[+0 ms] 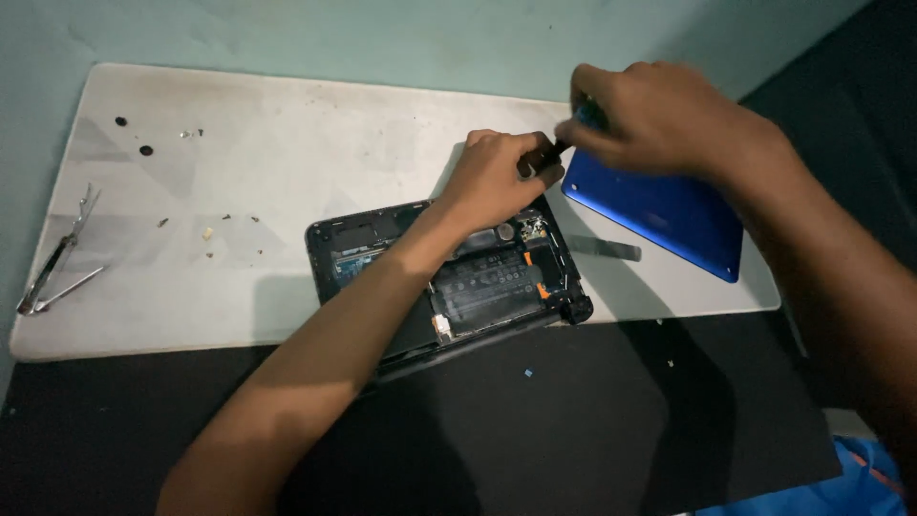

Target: Reassembling a laptop by fastening internal screws and snapping the outer casing back together.

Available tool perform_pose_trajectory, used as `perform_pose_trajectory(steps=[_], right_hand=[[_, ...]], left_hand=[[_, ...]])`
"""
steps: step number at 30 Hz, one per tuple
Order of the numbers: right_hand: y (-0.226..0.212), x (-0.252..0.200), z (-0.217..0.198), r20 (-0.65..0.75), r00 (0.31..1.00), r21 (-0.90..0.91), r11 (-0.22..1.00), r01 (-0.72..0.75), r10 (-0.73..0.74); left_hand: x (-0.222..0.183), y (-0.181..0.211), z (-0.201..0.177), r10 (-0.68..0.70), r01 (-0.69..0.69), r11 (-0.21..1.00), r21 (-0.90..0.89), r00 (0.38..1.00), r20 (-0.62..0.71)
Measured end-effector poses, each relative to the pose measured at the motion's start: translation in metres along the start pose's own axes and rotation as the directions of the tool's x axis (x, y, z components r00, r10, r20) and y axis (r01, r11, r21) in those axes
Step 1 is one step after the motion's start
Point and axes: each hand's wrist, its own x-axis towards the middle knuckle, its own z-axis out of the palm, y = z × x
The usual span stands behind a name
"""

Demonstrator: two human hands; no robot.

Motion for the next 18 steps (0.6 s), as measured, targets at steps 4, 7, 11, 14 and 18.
perform_pose_trajectory(steps=[4,7,11,14,18], right_hand=[[-0.005,0.004,0.007,-0.038,0.999,-0.218,0.975,-0.039,0.031],[-0.009,0.000,-0.001,-0.022,0.998,-0.117,0.992,-0.058,0.056],[-0.006,-0.001,-0.008,-0.007,0.991,0.098,0.986,0.135,-0.135],[-0.017,0.003,-0.015,0.081,0.997,0.051,0.999,0.004,-0.008],[-0.021,0.022,-0.001,0.064,0.995,-0.014,0.997,0.076,-0.075]], left_hand=[[-0.002,0.005,-0.004,0.016,-0.016,1.000,-0.015,1.000,0.015],[0.000,-0.002,0.000,-0.123,0.121,0.990,0.072,0.992,0.018],[-0.001,0.002,-0.005,0.039,-0.039,0.999,0.021,0.999,-0.007],[-0.003,0.003,-0.005,0.052,-0.052,0.999,0.010,0.999,0.008],[-0.001,0.003,-0.008,-0.023,0.018,0.993,0.113,0.999,0.042]])
